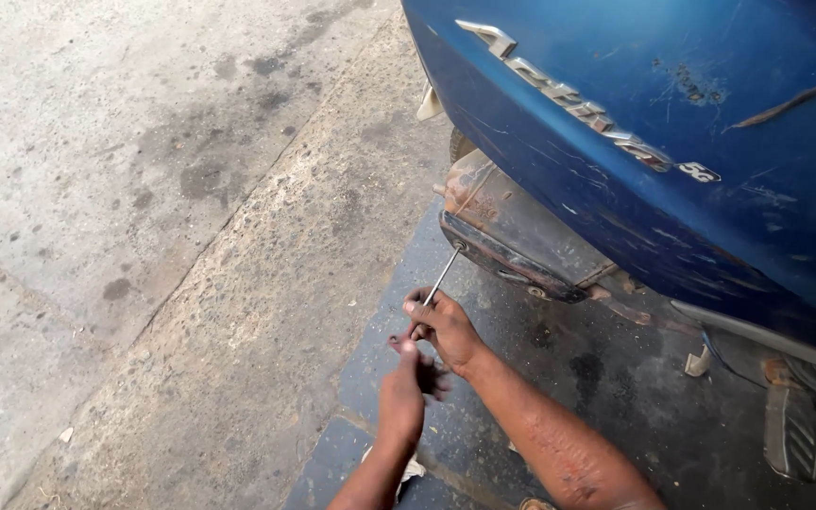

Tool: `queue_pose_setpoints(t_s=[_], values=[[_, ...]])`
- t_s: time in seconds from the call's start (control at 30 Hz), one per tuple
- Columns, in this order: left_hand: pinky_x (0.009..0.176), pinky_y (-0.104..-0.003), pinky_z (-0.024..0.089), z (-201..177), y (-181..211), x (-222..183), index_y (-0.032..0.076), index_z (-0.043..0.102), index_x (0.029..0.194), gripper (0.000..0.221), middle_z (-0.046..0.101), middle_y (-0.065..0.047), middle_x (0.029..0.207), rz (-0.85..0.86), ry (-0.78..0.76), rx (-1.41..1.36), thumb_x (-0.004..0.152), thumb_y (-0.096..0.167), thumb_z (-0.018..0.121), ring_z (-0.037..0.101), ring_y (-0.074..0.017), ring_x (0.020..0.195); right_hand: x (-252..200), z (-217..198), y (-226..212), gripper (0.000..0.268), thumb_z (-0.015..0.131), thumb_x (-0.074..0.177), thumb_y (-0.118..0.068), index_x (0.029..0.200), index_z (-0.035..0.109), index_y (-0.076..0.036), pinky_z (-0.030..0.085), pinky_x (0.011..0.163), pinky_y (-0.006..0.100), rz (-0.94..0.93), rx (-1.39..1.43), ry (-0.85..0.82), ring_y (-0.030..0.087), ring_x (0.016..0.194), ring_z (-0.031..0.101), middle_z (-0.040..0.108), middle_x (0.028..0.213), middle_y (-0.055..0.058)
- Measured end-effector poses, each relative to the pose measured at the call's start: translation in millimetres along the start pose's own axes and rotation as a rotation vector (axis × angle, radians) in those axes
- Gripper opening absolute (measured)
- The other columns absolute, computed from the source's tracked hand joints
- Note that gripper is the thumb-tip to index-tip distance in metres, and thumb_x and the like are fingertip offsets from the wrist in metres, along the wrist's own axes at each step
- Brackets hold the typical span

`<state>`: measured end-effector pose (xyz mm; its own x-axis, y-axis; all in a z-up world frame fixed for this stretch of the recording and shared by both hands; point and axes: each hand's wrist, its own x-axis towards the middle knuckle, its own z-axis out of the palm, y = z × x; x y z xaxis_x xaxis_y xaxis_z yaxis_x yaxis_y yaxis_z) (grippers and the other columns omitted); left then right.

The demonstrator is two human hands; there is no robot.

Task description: Straightening and repairing a motorcycle exhaust heat shield using a hammer and screwdriver.

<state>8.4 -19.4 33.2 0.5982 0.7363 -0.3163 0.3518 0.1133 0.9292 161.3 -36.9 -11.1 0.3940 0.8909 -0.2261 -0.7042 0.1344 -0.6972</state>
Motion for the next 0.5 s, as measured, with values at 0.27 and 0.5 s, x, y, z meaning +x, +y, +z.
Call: queue_pose_setpoints(t_s=[0.27,0.5], values=[[0.051,-0.03,0.043,-2.2,22.4,-7.7,0.008,0.065,0.073,0.068,0.054,-0.004,0.056,-0.422,-0.024,-1.155,0.104,0.061,0.035,0.049,-0.0161,0.048,-29.2,29.8,-32.0,0.045,0.06,0.085,0.002,0.128,0.051,-0.003,0.062,0.09,0.036,0.13,0.257,-0.122,0.023,0.1,0.076,0.072,0.109,0.015],[0.05,-0.03,0.045,-27.6,92.9,-18.5,0.004,0.07,0.074,0.061,0.062,-0.006,0.054,0.16,0.027,-0.035,0.104,0.05,0.044,0.061,-0.0166,0.05,-12.3,6.6,-4.8,0.034,0.069,0.1,-0.008,0.129,0.055,-0.001,0.058,0.074,0.037,0.046,-0.041,-0.055,0.022,0.087,0.067,0.066,0.101,0.013]])
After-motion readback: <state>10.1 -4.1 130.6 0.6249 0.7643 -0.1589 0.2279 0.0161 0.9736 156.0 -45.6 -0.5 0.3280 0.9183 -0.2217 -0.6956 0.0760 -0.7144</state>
